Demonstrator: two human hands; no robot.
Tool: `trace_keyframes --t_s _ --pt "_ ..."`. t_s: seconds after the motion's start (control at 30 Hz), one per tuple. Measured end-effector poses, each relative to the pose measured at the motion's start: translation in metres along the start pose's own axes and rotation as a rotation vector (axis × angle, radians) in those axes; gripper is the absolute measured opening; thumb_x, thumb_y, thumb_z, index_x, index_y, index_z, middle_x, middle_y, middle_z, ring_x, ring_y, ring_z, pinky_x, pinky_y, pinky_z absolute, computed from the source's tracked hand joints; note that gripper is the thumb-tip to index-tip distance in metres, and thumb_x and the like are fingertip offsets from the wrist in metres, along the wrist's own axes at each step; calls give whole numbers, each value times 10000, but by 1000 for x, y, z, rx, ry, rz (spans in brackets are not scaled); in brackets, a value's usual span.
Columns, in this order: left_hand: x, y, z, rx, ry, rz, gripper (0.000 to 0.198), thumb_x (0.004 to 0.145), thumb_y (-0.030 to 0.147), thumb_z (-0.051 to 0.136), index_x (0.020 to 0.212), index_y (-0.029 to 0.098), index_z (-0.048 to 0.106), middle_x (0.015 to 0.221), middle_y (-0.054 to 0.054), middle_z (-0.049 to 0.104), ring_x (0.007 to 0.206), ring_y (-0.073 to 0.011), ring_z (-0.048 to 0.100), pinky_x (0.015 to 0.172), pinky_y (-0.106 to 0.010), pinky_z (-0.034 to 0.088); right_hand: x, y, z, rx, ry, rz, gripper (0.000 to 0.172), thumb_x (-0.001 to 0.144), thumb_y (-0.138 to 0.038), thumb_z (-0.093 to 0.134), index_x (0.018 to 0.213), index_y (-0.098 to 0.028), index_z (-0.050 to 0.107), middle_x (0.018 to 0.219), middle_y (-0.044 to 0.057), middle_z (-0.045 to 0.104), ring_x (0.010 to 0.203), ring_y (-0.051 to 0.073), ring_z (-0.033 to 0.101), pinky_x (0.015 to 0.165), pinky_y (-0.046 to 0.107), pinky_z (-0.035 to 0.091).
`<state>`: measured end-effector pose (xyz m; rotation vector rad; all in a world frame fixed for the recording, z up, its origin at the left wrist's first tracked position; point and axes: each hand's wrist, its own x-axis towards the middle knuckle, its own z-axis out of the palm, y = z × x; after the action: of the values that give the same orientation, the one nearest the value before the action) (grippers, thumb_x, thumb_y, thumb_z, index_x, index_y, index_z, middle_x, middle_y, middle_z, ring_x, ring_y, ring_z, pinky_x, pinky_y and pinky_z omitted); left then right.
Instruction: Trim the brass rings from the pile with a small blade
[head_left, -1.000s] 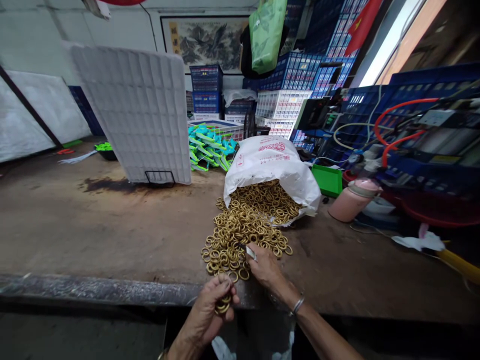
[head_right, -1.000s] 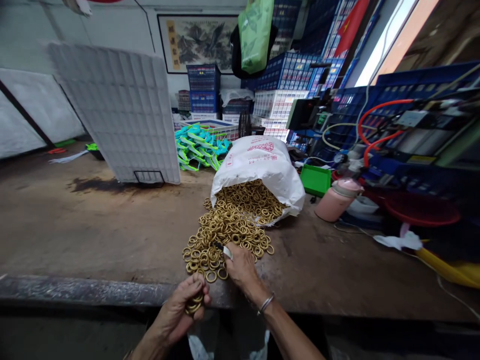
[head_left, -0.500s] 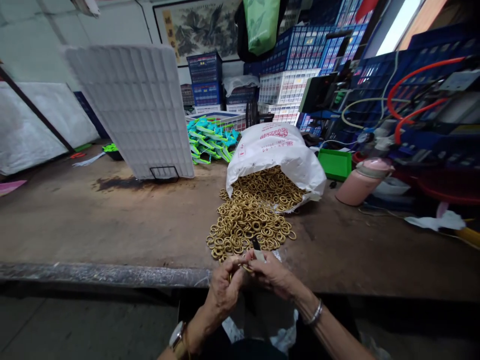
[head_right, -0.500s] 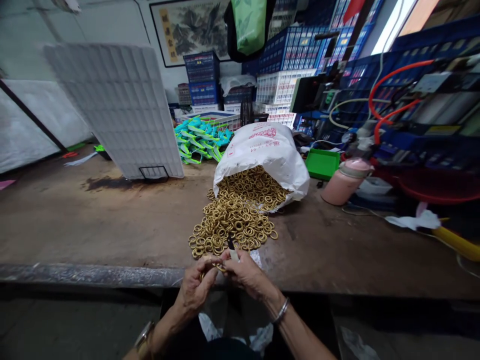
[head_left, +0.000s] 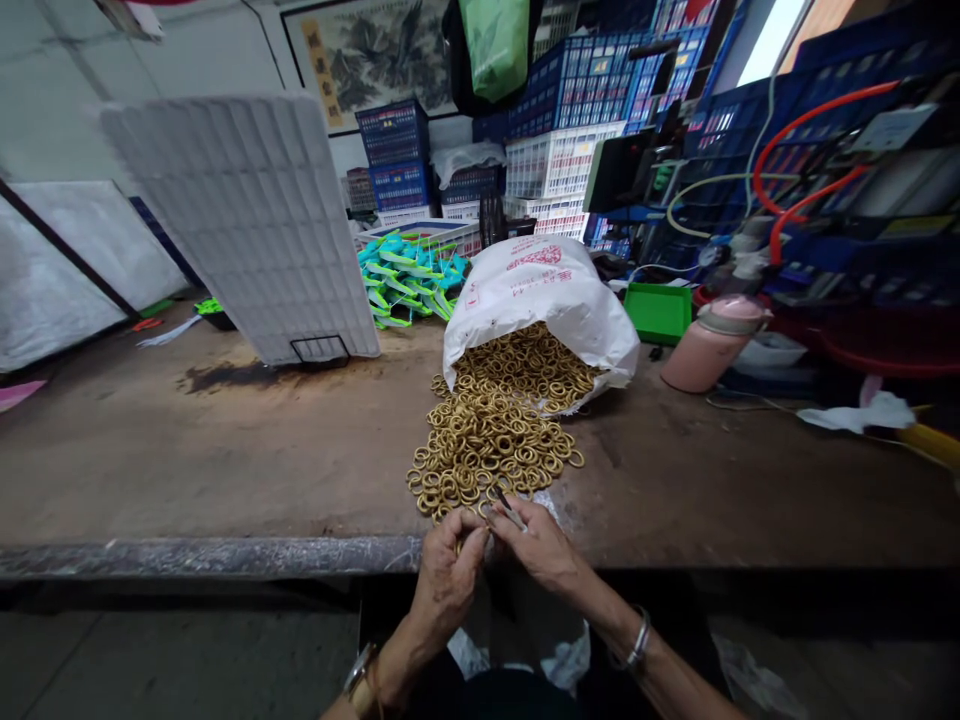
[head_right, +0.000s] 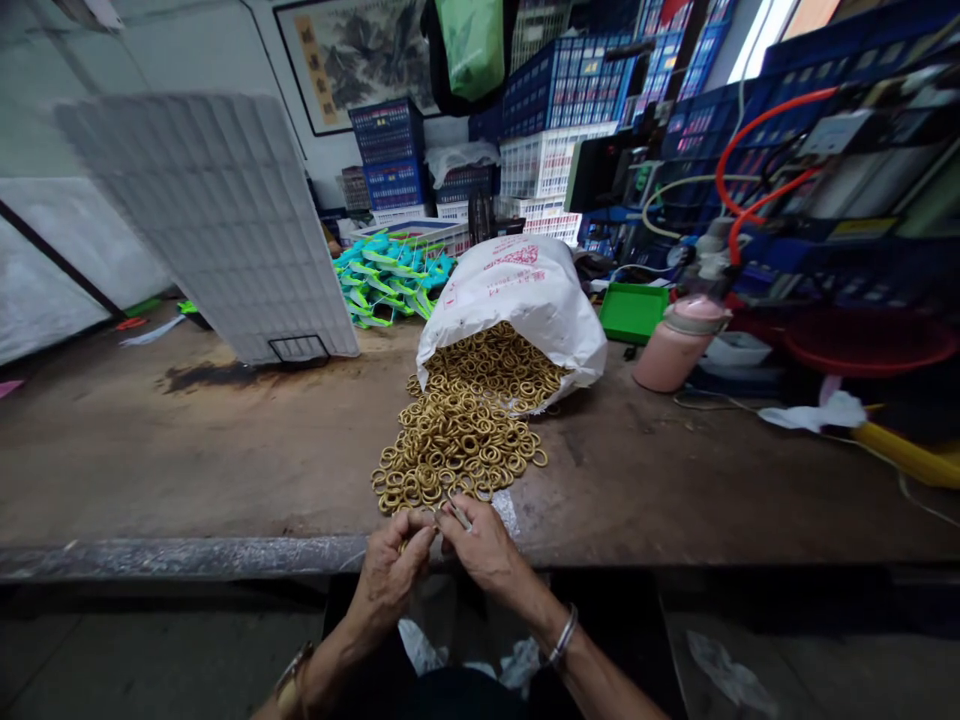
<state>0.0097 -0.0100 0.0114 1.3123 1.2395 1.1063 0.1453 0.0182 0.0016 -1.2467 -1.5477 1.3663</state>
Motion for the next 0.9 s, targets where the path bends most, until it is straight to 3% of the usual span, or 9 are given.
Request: trace_keyframes --t_s 0.23,0.37,0.6,0.7,0.8,0.9 --pt "-4 -2 -2 -318 -166 -313 272 758 432 491 739 160 492 508 59 434 376 -49 378 344 -152 255 1 0 3 112 -25 41 232 772 -367 453 651 -170 453 557 -53 448 504 67 390 475 184 321" --pt "-5 -4 -2 -475 -157 -340 284 739 441 524 747 158 492 547 49 459 386 -34 374 354 -143 241 1 -1 6 185 -64 61 236 774 -375 451 657 -169 455 570 -48 462 506 68 407 480 185 337" --pt "-6 -2 1 -509 -129 -337 301 719 448 552 717 154 489 530 51 454 381 -32 367 359 -149 241 4 -1 8 147 -74 78 266 780 -405 427 653 -173 461 552 -43 475 487 73 423 464 186 335" --pt "-6 -2 0 -496 -121 -329 302 728 448 539 715 150 491 519 54 445 381 -34 367 349 -149 239 5 3 6 43 -27 93 261 800 -379 378 666 -175 472 558 -33 489 498 85 441 481 196 340" --pt "-6 -1 -2 -462 -90 -338 311 716 462 545 730 157 481 514 59 444 379 -37 376 346 -146 251 4 6 5 -212 70 24 241 807 -321 352 642 -183 460 569 -24 491 532 98 447 517 207 334" --pt "-4 -1 -4 -410 -60 -339 319 711 476 541 726 167 461 511 64 445 376 -37 380 348 -144 272 -2 3 5 -489 36 -72 145 760 -188 354 658 -193 458 590 -20 506 553 105 448 533 208 310"
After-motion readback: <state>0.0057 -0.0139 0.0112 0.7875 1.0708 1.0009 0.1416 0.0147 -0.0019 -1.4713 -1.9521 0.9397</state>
